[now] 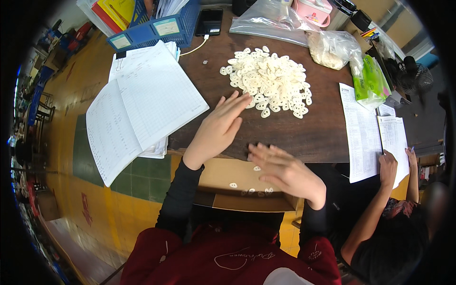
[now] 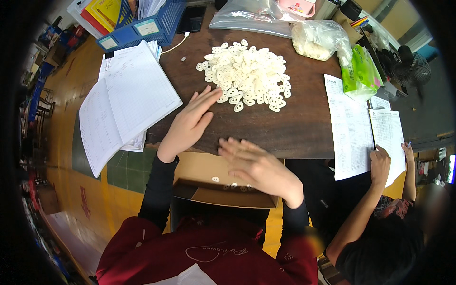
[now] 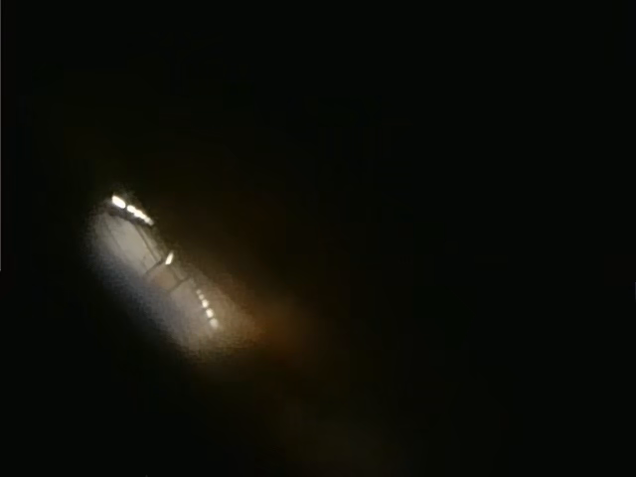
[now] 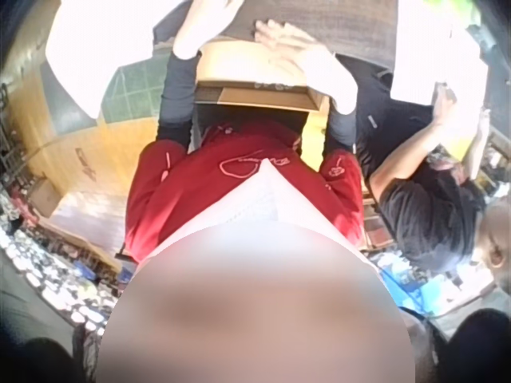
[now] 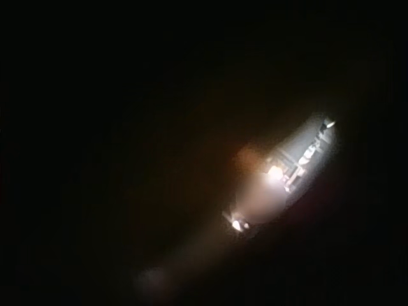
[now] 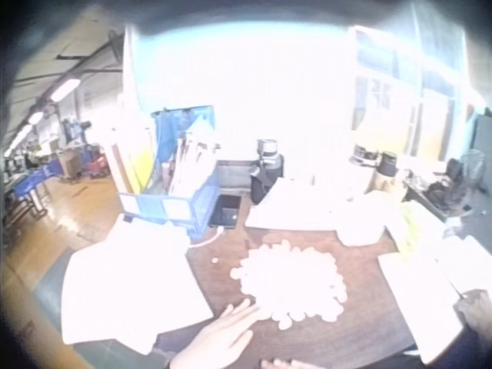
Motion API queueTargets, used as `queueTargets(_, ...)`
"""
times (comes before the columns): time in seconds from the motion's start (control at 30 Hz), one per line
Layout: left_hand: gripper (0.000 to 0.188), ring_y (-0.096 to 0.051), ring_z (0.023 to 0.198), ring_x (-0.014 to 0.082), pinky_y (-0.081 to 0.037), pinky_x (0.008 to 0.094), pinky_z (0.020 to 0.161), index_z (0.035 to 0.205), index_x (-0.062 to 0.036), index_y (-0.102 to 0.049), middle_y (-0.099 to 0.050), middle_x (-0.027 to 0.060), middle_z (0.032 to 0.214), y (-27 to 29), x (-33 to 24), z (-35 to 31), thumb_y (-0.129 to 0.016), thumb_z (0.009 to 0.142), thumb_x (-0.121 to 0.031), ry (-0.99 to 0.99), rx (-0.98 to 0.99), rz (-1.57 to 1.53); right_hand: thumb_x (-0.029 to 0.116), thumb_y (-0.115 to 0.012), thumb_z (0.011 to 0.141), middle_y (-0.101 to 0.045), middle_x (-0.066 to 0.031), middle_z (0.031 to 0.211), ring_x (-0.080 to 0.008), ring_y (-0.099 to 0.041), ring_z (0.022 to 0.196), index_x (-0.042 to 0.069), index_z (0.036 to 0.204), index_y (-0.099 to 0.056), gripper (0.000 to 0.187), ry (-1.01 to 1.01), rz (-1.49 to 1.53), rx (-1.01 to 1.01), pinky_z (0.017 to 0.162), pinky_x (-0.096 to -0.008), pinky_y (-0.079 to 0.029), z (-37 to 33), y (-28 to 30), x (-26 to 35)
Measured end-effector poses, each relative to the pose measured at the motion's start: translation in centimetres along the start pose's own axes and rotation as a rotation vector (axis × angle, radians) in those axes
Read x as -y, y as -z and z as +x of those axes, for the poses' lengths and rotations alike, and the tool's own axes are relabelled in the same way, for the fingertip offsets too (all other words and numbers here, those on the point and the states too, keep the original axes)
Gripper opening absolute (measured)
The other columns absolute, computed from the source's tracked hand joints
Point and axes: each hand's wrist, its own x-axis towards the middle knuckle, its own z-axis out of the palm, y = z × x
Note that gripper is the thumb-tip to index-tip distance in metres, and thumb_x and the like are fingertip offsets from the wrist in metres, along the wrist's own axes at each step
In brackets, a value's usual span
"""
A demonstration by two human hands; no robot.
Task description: The person repeatedly picks up small white plastic discs from a pile on the table and places them into a cardboard box. A second person sits across the table writing on paper. The camera wearer continues the repetitive sorting action throughout the clip.
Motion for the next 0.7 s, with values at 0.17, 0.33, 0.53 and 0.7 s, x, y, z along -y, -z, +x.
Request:
queueTargets(0.17, 0.044, -0.045, 0.151, 0.0293, -0.035, 0.0470, 0.126, 0.150, -0.0106, -0.059, -0.052, 0.0070, 0.161, -0.4, -0.5, 0.0, -0.058, 0.108, -0.025, -0.070, 0.101, 0.213, 0.024, -0.068, 0.102, -0.057, -0.0176, 0.155, -0.0381, -0.052, 0.146, 0.004, 0.148, -0.061, 0.051, 0.074, 0.361, 0.065, 0.125, -0.0528, -0.037, -1.2, 2.1, 0.2)
queueTargets(0.33, 0.035, -0.055, 0.141, 0.0286, -0.043, 0.0443, 0.121, 0.133, -0.0072, -0.070, -0.062, 0.0053, 0.149, -0.4, -0.7, -0.1, -0.061, 0.107, -0.028, -0.067, 0.062, 0.157, 0.014, -0.068, 0.101, -0.062, -0.0204, 0.147, -0.0376, -0.055, 0.142, 0.000, 0.143, -0.063, 0.045, -0.126, 0.014, -0.392, 0.124, -0.0489, -0.040, 2.5, 1.8, -2.3)
queueTargets(0.53, 0.027, -0.062, 0.133, 0.0297, -0.050, 0.0418, 0.112, 0.121, -0.0053, -0.074, -0.069, 0.0056, 0.139, 0.0, -0.5, -0.3, -0.062, 0.107, -0.025, -0.031, 0.018, 0.004, 0.013, -0.069, 0.100, -0.065, -0.0190, 0.143, -0.0373, -0.059, 0.137, -0.001, 0.139, -0.065, 0.042, -0.144, -0.134, -0.352, 0.118, -0.0457, -0.046, 3.4, 0.7, -2.6)
queueTargets(0.7, 0.024, -0.066, 0.124, 0.0316, -0.054, 0.0401, 0.100, 0.118, -0.0023, -0.072, -0.070, 0.0095, 0.135, 0.4, -0.8, -0.4, -0.063, 0.107, -0.022, 0.079, -0.032, -0.238, 0.007, -0.067, 0.100, -0.066, -0.0188, 0.144, -0.0367, -0.055, 0.143, -0.001, 0.136, -0.068, 0.037, -0.202, 0.140, -0.349, 0.121, -0.0469, -0.042, 0.5, 1.5, -1.9)
